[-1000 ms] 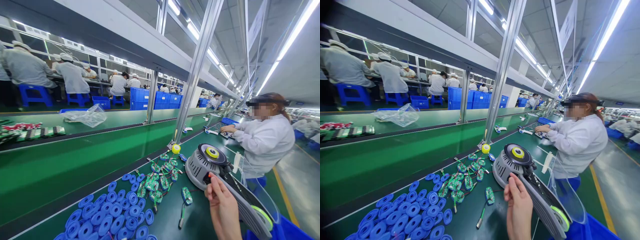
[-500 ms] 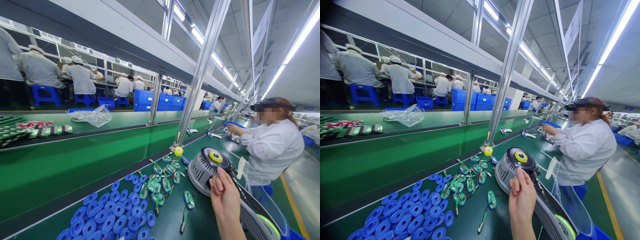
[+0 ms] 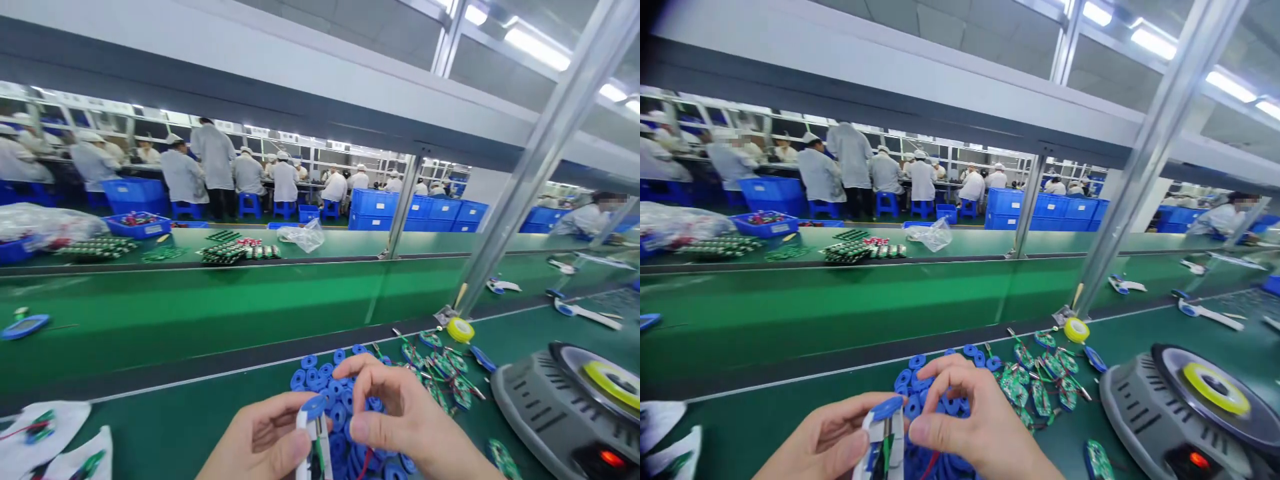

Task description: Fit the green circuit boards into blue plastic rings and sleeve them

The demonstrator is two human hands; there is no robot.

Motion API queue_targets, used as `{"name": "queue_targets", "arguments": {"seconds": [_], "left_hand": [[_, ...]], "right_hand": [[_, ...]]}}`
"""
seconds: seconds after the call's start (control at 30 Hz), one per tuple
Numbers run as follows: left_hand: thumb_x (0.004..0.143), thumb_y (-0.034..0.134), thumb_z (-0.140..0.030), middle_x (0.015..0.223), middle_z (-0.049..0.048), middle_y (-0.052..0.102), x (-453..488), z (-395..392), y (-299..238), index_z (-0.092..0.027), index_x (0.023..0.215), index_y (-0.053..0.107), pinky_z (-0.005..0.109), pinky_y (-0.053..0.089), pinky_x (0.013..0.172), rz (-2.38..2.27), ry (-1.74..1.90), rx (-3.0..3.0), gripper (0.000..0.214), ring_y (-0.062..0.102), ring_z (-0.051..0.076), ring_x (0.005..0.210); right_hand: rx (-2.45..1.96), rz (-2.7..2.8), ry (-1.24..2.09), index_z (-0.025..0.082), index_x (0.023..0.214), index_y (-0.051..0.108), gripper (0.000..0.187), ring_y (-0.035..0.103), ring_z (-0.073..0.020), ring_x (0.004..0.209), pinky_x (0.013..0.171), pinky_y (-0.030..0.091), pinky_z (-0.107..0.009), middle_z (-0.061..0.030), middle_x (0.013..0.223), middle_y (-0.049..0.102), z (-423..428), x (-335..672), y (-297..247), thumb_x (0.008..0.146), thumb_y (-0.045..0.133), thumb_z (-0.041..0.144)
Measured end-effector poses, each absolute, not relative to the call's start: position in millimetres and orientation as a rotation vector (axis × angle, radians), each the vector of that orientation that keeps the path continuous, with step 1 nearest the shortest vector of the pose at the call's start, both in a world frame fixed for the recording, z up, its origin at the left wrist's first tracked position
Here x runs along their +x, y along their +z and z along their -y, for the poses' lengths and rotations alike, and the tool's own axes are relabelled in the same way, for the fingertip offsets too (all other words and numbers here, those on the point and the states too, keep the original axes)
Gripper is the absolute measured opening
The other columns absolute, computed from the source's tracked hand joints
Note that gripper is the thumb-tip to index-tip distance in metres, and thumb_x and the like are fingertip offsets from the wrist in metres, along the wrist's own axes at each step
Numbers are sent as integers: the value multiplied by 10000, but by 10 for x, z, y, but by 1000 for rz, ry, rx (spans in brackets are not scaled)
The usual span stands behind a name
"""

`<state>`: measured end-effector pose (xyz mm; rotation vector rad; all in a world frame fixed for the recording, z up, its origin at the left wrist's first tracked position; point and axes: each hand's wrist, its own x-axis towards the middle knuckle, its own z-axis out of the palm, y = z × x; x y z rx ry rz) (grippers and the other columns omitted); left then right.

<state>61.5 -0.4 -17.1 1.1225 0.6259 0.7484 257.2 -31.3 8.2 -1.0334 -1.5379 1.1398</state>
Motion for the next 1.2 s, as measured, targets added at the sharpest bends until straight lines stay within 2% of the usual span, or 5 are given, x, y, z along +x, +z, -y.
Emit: {"name": "queue_targets", "arguments": {"seconds": [0.47,0.67,0.87,1.0,1.2], "left_hand": [[574,732,-537,848,64,695,594,-30,-307,-194,969,630,288,445,729,-629,765,1257,533,632,216,823],[542,759,-524,858,51,676,603,8,-286,-221,955,641,282,459,696,-671,781,1237,526,612,209,804],[527,796,-457,823,25,654,622,52,-194,-236,909,633,255,469,630,-745,892,1162,471,582,195,792],[544,786,-457,807,24,656,639,54,-192,-232,900,630,250,473,604,-764,951,1170,449,586,195,775],[530,804,-424,803,15,658,664,60,-192,-236,880,641,236,485,605,-765,994,1132,429,604,187,760]], "right_hand": [[-1103,1689,1013,187,635,603,149,532,-207,997,848,411,-394,-29,1020,577,262,2395,-69,620,741,135],[-1218,1601,1038,172,579,562,151,521,-209,967,854,378,-381,-48,959,558,267,2320,-33,609,710,163],[-1478,1453,571,212,868,502,360,487,-227,891,764,381,-358,-34,928,505,356,2152,8,538,617,127],[-1426,1468,283,221,729,515,223,449,-252,1000,844,351,-369,-49,992,469,406,2062,-57,556,585,101],[-1380,1521,488,234,732,614,189,467,-242,1015,874,349,-386,-49,1015,510,382,2056,-143,616,581,88]]}}
